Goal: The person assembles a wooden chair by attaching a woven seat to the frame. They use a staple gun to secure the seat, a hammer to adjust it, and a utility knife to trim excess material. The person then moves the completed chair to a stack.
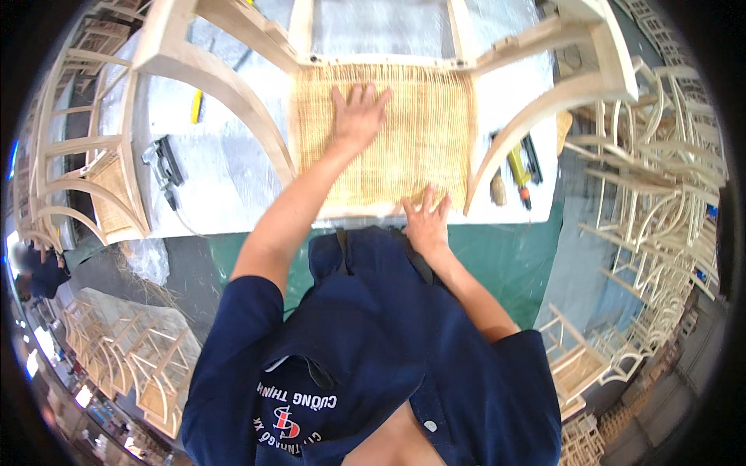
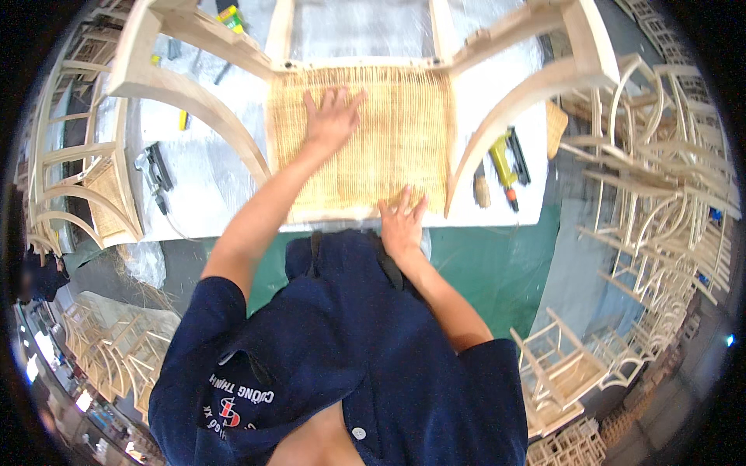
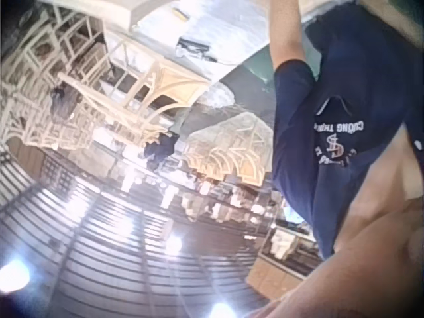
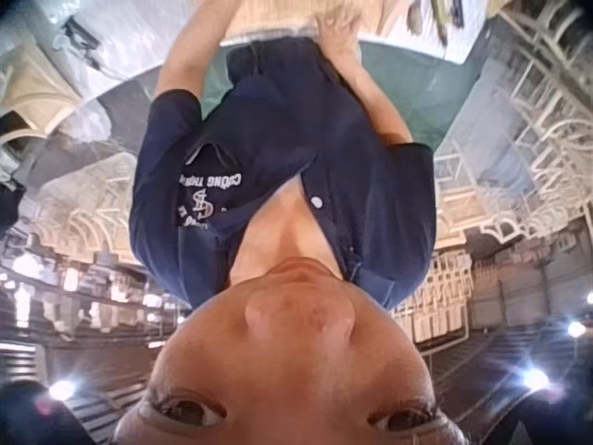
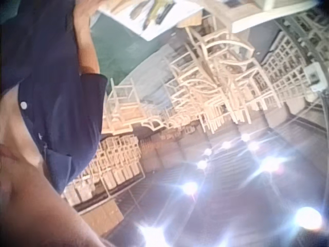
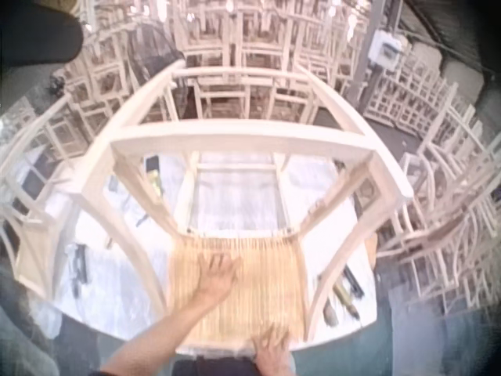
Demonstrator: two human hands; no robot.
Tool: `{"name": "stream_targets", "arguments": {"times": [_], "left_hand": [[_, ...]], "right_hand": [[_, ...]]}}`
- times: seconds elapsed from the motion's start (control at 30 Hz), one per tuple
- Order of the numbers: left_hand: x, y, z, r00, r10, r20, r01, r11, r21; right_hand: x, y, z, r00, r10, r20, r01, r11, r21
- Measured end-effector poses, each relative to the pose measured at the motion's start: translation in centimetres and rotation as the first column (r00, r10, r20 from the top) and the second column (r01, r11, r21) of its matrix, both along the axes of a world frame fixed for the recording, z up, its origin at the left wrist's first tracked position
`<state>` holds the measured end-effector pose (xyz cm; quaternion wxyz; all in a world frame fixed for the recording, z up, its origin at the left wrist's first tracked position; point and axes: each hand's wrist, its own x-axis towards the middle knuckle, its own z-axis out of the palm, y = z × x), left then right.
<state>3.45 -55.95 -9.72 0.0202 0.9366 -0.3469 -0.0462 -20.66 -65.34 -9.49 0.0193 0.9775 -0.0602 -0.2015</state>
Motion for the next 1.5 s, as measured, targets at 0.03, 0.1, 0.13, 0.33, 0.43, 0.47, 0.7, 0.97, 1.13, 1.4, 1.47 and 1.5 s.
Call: {"name": "stream_targets", "arguments": {"times": [0.03, 0.1, 0.13, 0.33, 0.43, 0.47, 0.7, 0.97, 1.13, 1.4, 1.47, 1.5], "left_hand": [[-0.1, -0.4, 0.1, 0.999, 0.02, -0.05, -0.019, 0.999, 0.026], [-0.5, 0.1, -0.7, 0.995, 0.099, -0.029, -0.1, 0.994, -0.041], [-0.7, 0.4, -1.1, 0.991, 0.133, -0.025, -0.134, 0.988, -0.073], [-2.0, -1.0, -2.5, 0.972, 0.233, 0.034, -0.22, 0.949, -0.226], [-2.0, -1.0, -2.8, 0.969, 0.245, 0.035, -0.229, 0.942, -0.247], [-2.0, -1.1, -2.8, 0.969, 0.244, 0.03, -0.228, 0.939, -0.259], [-1.9, -1.0, -2.5, 0.97, 0.242, 0.011, -0.232, 0.941, -0.245], [-1.5, -1.0, -2.7, 0.969, 0.244, 0.027, -0.226, 0.93, -0.289], [-1.5, -1.0, -2.8, 0.969, 0.246, 0.003, -0.232, 0.916, -0.326], [-1.7, -1.3, -2.7, 0.966, 0.256, 0.019, -0.237, 0.917, -0.322], [-1.7, -1.4, -2.6, 0.966, 0.258, 0.019, -0.24, 0.924, -0.298], [-1.7, -1.4, -2.6, 0.966, 0.259, 0.016, -0.243, 0.925, -0.291]], "right_hand": [[1.6, 0.0, 1.0, 0.995, -0.063, -0.071, 0.07, 0.993, 0.091], [5.8, -0.2, 4.5, 0.988, -0.102, -0.115, 0.128, 0.96, 0.249], [9.0, -0.9, 6.8, 0.991, -0.11, -0.082, 0.13, 0.94, 0.315], [21.3, -5.1, 4.6, 0.822, -0.157, 0.547, -0.117, 0.894, 0.432], [24.4, -5.6, 3.3, 0.877, -0.134, 0.462, -0.056, 0.926, 0.375], [24.9, -5.8, 2.6, 0.884, -0.121, 0.451, -0.05, 0.935, 0.35], [27.3, -6.8, 2.3, 0.921, -0.332, 0.205, 0.085, 0.682, 0.726], [29.1, -7.3, 3.3, 0.961, -0.275, -0.026, 0.223, 0.718, 0.659], [29.2, -6.2, 3.5, 0.987, -0.161, -0.005, 0.142, 0.852, 0.504], [28.9, -7.2, 1.6, 0.908, 0.105, 0.406, -0.268, 0.891, 0.368], [29.3, -7.4, 0.9, 0.92, 0.113, 0.375, -0.279, 0.862, 0.423], [29.3, -7.5, 0.6, 0.929, 0.105, 0.355, -0.266, 0.856, 0.443]]}}
